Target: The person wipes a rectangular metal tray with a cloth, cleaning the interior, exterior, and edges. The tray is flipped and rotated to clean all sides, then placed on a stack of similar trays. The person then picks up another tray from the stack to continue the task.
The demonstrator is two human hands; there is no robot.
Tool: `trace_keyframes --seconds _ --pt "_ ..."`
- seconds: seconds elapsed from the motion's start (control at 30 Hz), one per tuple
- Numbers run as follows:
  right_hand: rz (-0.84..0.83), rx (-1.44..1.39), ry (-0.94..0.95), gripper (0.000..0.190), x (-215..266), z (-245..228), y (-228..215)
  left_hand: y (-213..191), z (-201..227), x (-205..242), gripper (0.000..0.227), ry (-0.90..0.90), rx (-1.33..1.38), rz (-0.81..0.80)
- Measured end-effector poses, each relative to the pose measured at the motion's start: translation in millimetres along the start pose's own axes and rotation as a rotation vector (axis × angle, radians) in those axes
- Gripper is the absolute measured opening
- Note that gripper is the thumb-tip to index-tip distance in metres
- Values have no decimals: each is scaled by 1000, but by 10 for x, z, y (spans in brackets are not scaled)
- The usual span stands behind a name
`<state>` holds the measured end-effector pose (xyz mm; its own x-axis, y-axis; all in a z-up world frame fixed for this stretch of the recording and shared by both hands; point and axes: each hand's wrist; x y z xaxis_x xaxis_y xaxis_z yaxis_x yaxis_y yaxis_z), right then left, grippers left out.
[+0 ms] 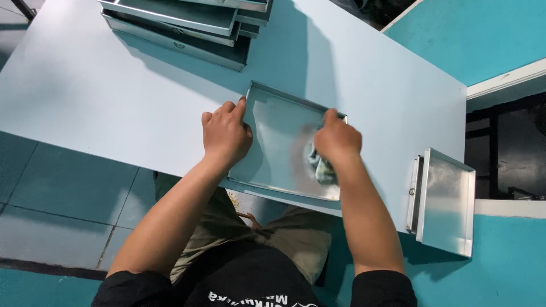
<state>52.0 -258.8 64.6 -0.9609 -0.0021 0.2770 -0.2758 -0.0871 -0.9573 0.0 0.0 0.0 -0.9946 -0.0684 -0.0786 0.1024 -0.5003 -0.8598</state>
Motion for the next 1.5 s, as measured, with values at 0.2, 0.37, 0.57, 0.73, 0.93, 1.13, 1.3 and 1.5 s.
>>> trace_keyframes --seconds 0.2,0.37,0.57,0.73,0.93,1.13,1.3,1.5 --pt "-8 30 45 30 -134 -56 -2 -13 7 13 57 9 -5 13" --pt "80 71 -84 37 -62 -258 172 -17 18 8 56 7 -7 20" --pt "306 78 -441 35 374 -817 374 -74 51 27 54 -5 -5 19" --pt "208 -40 -473 31 571 -845 223 -69 45 29 54 -7 1 17" --pt "63 -57 -129 48 344 -447 56 -53 30 22 56 6 13 36" --pt "1 -16 131 49 -187 204 228 -5 16 20 56 23 11 67" --pt "139 -79 69 46 -146 138 269 -50 59 8 56 -5 7 41" --pt "294 -92 -225 44 380 -439 272 -6 44 9 56 -8 -18 46"
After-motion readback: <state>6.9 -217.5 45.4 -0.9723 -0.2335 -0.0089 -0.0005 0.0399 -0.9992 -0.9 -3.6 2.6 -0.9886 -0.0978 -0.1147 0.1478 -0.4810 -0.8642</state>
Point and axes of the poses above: each hand's wrist, its own x-axis away from the middle knuckle, its own y-axis out of the palm, z = x × y, and after that the axes turned 4 degrees about -x, right-handed
